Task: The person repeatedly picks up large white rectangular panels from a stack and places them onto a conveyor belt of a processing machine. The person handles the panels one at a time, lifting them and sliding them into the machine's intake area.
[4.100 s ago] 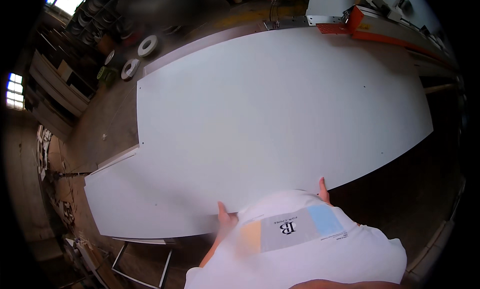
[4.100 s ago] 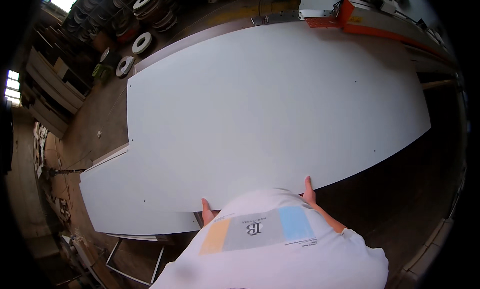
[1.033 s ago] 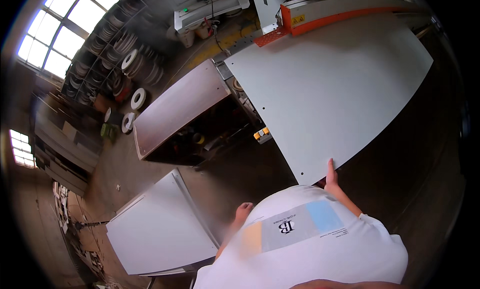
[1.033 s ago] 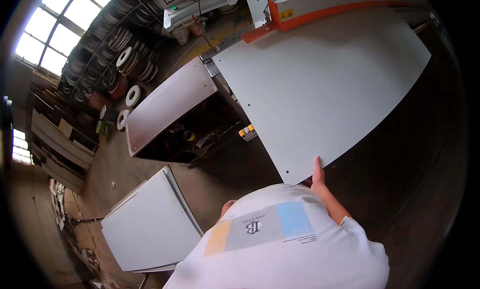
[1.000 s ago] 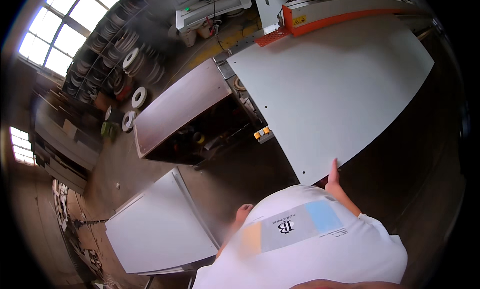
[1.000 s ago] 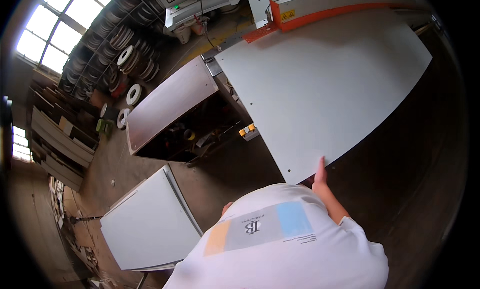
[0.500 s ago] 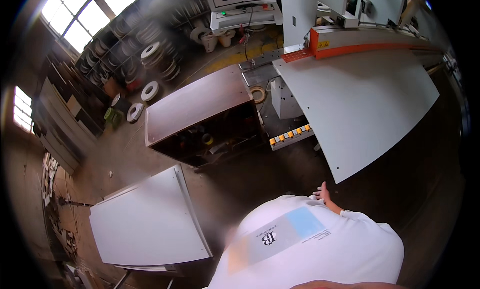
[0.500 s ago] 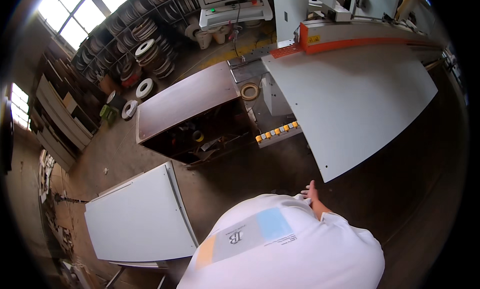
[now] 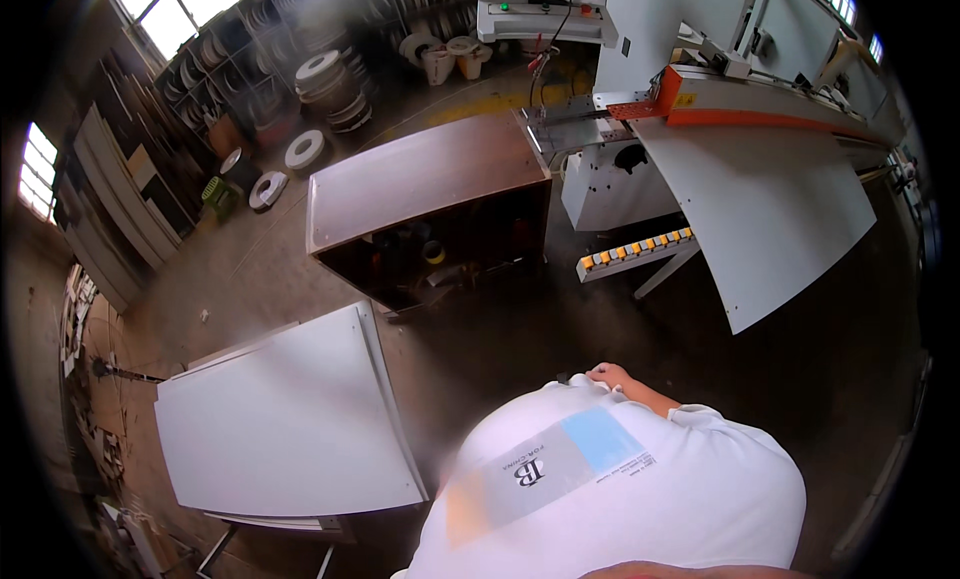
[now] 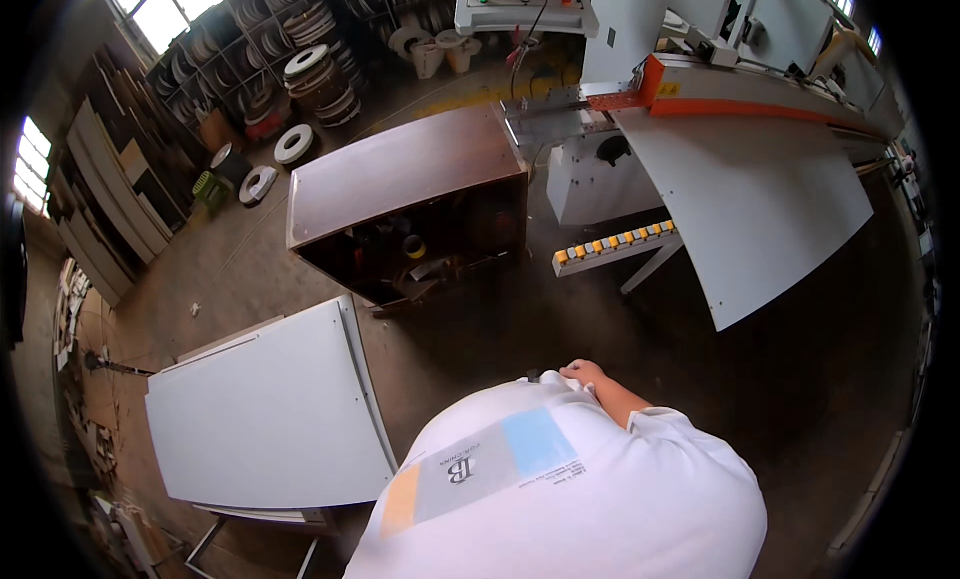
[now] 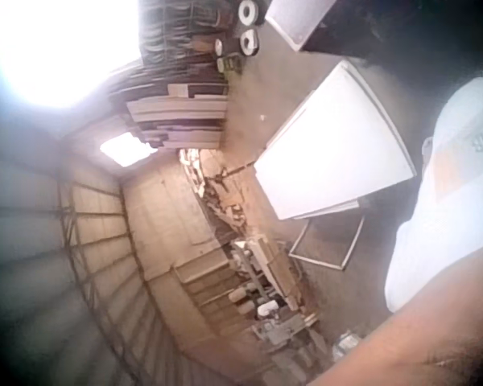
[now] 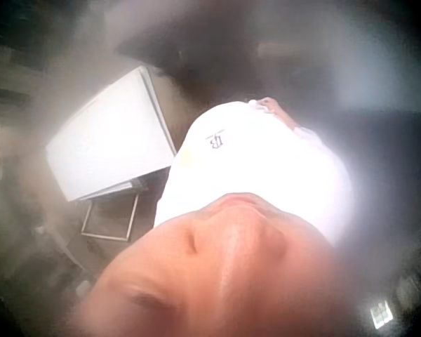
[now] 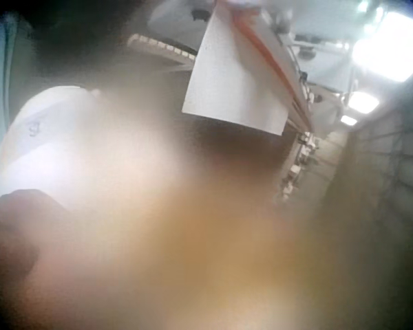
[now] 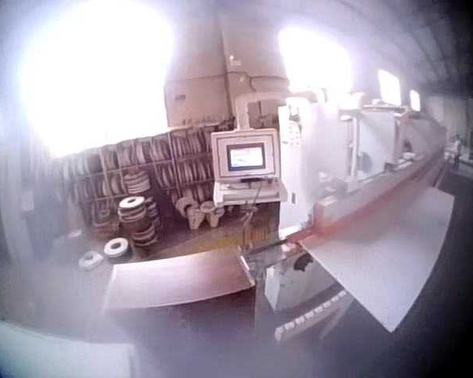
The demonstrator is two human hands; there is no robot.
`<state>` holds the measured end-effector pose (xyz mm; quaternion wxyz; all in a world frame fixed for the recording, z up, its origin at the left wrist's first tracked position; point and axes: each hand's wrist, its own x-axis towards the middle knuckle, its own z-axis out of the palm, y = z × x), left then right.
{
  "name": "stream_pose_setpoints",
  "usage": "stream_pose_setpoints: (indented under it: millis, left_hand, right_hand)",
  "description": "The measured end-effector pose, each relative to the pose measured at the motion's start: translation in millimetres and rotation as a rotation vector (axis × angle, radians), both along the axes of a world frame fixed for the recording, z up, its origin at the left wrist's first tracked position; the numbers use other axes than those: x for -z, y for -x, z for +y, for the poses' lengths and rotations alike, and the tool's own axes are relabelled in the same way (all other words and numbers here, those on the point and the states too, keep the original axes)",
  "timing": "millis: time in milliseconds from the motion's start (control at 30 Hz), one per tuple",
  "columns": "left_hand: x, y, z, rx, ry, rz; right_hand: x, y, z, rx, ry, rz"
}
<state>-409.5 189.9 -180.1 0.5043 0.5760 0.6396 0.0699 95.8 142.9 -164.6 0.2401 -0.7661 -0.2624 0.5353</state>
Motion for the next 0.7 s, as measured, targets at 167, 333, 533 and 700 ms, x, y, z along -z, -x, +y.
stream_pose_setpoints:
  millis: [167, 333, 533, 700]
  left_hand:
    - [-30, 23, 27, 0.077, -0.082, 0.015]
    - [-18, 65, 41, -0.001, -0.175, -0.003]
    - [40, 92, 47, -0.696, 0.286, -0.285]
    - [-8, 52, 43, -0.897, 0.332, -0.24]
  right_hand:
    - [-5, 33, 12, 0.161, -0.084, 0.006]
    - [-29, 51, 64, 0.071, -0.115, -0.044]
    - [39, 33, 111, -0.177, -0.203, -0.017]
    - [31, 54, 216, -0.255, -0.118, 0.207]
